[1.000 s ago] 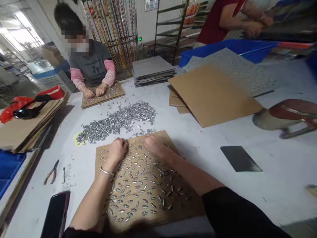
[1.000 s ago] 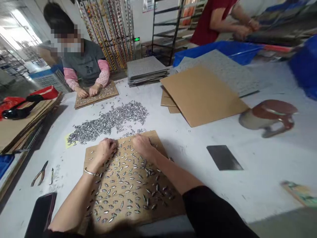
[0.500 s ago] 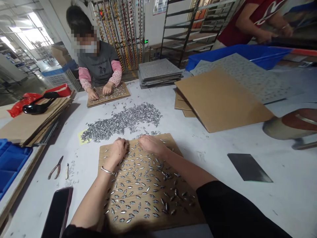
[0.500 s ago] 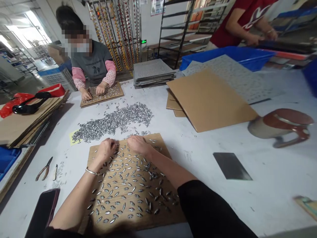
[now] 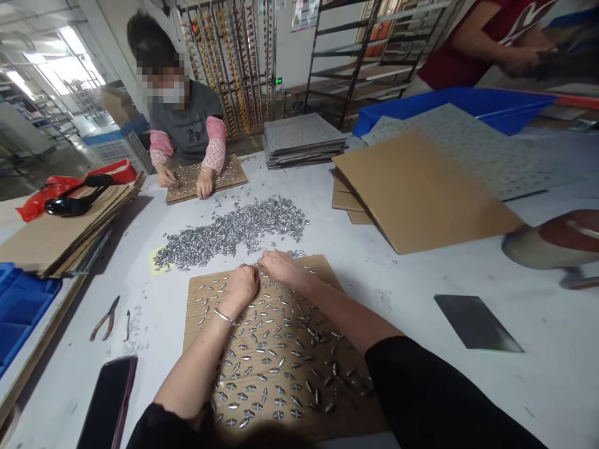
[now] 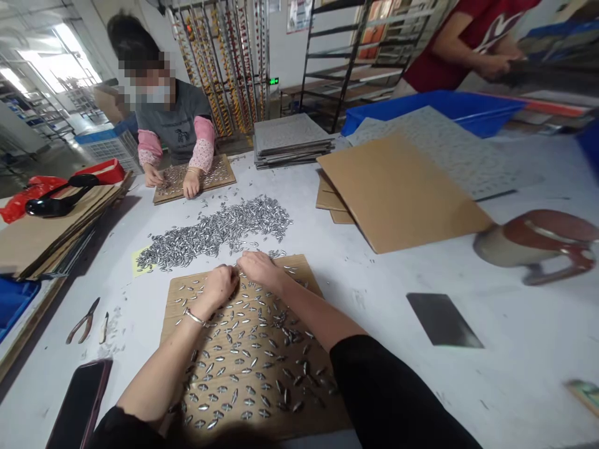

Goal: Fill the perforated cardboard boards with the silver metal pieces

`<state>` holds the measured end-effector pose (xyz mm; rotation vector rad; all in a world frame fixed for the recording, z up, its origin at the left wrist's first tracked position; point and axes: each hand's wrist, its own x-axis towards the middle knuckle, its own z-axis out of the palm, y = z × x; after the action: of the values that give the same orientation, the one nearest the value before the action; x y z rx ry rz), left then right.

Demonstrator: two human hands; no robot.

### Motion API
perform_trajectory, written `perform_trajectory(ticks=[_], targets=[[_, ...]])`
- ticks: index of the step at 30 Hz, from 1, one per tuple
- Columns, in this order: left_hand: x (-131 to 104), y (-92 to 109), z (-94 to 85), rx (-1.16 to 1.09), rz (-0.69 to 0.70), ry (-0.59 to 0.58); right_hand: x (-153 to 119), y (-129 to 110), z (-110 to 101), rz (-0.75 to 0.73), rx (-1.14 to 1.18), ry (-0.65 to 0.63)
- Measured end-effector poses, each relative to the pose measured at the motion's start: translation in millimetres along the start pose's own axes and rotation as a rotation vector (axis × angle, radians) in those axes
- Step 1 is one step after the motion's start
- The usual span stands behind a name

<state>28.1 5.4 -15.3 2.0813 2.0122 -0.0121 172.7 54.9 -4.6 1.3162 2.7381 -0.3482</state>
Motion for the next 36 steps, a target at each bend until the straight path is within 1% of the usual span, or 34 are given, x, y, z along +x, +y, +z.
perform_trajectory(ticks=[2, 7, 12, 17, 21, 26, 29, 32, 36], targets=[[2, 2, 0.6, 0.018, -0.029, 0.004, 4, 1, 4, -0.014, -0.006, 0.008], [5, 0, -1.5, 0.054, -0.072, 0.029, 7, 4, 13, -0.021, 0.018, 0.074], [4, -3, -4.6, 0.056, -0.063, 0.058, -3, 11, 6, -0.015, 0.076, 0.113], [-2, -8, -12.2, 0.03, -0.051, 0.1, -8, 14, -3, -0.055, 0.077, 0.065], [-10, -17, -19.1, 0.007, -0.047, 0.13, -3, 10, -1, -0.09, 0.085, 0.047], [-20, -32, -27.1, -0.013, -0.049, 0.154, 0, 3, -2, -0.078, 0.03, 0.036], [-25, -37, -28.2, -0.031, -0.041, 0.158, -2, 2, -1, -0.074, 0.006, 0.039], [-29, -34, -24.4, -0.055, -0.018, 0.144, -8, 3, 1, -0.051, 0.05, 0.086], [-31, -20, -13.3, -0.093, 0.028, 0.099, -22, 10, 4, 0.01, 0.081, 0.128]])
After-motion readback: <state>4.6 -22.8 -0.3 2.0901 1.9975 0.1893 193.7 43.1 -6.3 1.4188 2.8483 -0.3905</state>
